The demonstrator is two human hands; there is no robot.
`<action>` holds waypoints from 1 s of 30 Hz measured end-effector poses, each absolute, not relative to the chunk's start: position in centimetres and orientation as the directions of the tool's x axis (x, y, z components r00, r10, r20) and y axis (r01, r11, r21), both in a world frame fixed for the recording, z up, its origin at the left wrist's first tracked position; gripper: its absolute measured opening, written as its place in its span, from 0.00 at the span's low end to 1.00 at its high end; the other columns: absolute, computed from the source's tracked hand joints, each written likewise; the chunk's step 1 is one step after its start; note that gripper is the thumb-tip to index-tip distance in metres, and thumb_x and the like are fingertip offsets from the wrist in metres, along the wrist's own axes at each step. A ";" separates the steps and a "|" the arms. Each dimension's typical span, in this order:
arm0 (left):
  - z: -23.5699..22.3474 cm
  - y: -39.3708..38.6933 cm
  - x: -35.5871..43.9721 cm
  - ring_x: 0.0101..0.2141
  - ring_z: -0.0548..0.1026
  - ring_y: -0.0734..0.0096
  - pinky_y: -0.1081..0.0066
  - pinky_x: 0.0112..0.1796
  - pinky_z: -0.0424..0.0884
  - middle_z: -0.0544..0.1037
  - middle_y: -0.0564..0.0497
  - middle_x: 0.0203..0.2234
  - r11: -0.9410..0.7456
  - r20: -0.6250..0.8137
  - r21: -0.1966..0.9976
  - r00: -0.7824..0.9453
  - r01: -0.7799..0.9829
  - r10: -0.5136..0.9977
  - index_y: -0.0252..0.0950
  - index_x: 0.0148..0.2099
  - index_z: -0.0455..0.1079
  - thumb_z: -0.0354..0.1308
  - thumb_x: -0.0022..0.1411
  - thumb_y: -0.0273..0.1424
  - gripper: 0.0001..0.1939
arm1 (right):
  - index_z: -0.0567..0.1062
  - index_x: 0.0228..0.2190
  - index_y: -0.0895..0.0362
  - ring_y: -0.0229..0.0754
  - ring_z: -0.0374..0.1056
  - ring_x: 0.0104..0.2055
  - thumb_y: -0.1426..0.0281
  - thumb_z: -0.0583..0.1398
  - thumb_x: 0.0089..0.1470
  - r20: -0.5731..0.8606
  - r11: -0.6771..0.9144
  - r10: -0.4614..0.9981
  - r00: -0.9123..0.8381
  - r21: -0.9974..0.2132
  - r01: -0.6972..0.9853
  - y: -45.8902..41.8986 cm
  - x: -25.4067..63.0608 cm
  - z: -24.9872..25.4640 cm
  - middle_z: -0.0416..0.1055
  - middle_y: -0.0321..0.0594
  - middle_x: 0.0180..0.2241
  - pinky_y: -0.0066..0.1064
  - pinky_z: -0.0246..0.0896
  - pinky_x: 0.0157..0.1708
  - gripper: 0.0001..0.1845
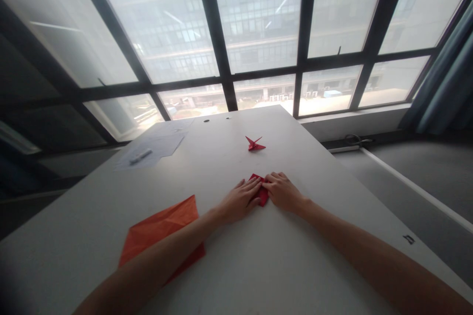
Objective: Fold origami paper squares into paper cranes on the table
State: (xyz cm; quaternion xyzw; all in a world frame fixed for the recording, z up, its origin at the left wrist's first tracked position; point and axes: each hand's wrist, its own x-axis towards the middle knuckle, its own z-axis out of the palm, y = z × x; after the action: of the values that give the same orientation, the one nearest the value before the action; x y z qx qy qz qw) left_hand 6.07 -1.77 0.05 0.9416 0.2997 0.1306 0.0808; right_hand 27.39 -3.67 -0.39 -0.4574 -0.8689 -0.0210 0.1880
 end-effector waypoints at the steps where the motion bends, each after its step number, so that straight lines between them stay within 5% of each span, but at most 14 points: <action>1: -0.2 -1.7 6.0 0.66 0.52 0.61 0.53 0.63 0.48 0.56 0.45 0.66 -0.801 0.167 0.220 0.788 0.556 0.593 0.40 0.69 0.49 0.42 0.70 0.43 0.29 | 0.77 0.43 0.55 0.46 0.66 0.46 0.75 0.54 0.58 0.349 0.562 0.798 -0.491 -0.141 0.815 -3.7 27.4 -0.5 0.74 0.44 0.43 0.39 0.54 0.50 0.15; 6: -0.7 -1.3 5.8 0.68 0.44 0.59 0.49 0.64 0.42 0.48 0.43 0.68 -0.776 0.087 0.209 0.779 0.595 0.621 0.39 0.71 0.44 0.38 0.69 0.50 0.34 | 0.77 0.46 0.55 0.50 0.62 0.56 0.71 0.53 0.60 0.400 0.460 0.833 -0.383 -0.116 0.880 -3.7 27.6 -1.2 0.72 0.46 0.51 0.46 0.46 0.59 0.16; 10: -0.6 -1.1 5.8 0.68 0.43 0.59 0.49 0.64 0.41 0.48 0.43 0.68 -0.764 0.066 0.218 0.772 0.608 0.633 0.39 0.71 0.43 0.36 0.70 0.50 0.34 | 0.80 0.38 0.58 0.54 0.60 0.59 0.70 0.52 0.61 0.438 0.351 0.855 -0.280 -0.091 0.932 -3.4 28.0 -1.9 0.71 0.51 0.53 0.52 0.39 0.62 0.16; 15: -0.6 -1.2 5.8 0.68 0.42 0.60 0.49 0.64 0.41 0.48 0.44 0.68 -0.760 0.065 0.240 0.771 0.605 0.634 0.39 0.71 0.43 0.37 0.69 0.50 0.34 | 0.78 0.45 0.58 0.49 0.65 0.53 0.76 0.52 0.57 0.479 0.349 0.856 -0.196 -0.254 0.902 -2.5 28.8 -2.1 0.74 0.48 0.49 0.44 0.55 0.56 0.19; 20: -0.6 -1.2 5.7 0.68 0.46 0.57 0.49 0.64 0.41 0.53 0.42 0.67 -0.745 0.114 0.303 0.754 0.594 0.647 0.40 0.71 0.41 0.50 0.62 0.55 0.43 | 0.78 0.46 0.49 0.47 0.65 0.52 0.78 0.56 0.52 0.452 0.544 0.812 -0.368 -0.362 0.757 -2.0 29.3 -2.3 0.74 0.40 0.46 0.41 0.57 0.53 0.23; 24: -0.8 -0.9 5.7 0.66 0.52 0.56 0.49 0.64 0.43 0.61 0.44 0.64 -0.723 0.156 0.351 0.724 0.595 0.671 0.42 0.67 0.54 0.56 0.59 0.52 0.38 | 0.81 0.39 0.47 0.47 0.66 0.50 0.68 0.61 0.55 0.449 0.579 0.799 -0.399 -0.397 0.712 -1.8 29.4 -2.5 0.76 0.39 0.43 0.41 0.55 0.53 0.10; 30: -0.5 -0.9 5.7 0.58 0.65 0.56 0.53 0.60 0.55 0.70 0.47 0.57 -0.733 0.298 0.399 0.679 0.550 0.671 0.46 0.55 0.71 0.54 0.64 0.47 0.21 | 0.82 0.34 0.48 0.45 0.68 0.43 0.63 0.62 0.58 0.484 0.617 0.770 -0.416 -0.396 0.681 -1.6 29.4 -2.5 0.76 0.40 0.37 0.39 0.56 0.49 0.08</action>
State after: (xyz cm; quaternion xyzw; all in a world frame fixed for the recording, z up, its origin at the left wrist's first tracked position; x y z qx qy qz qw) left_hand 5.70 -0.88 -0.48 0.9054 0.3373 0.2164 0.1399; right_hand 29.45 -1.64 -2.54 -0.4323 -0.8387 0.0688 0.3239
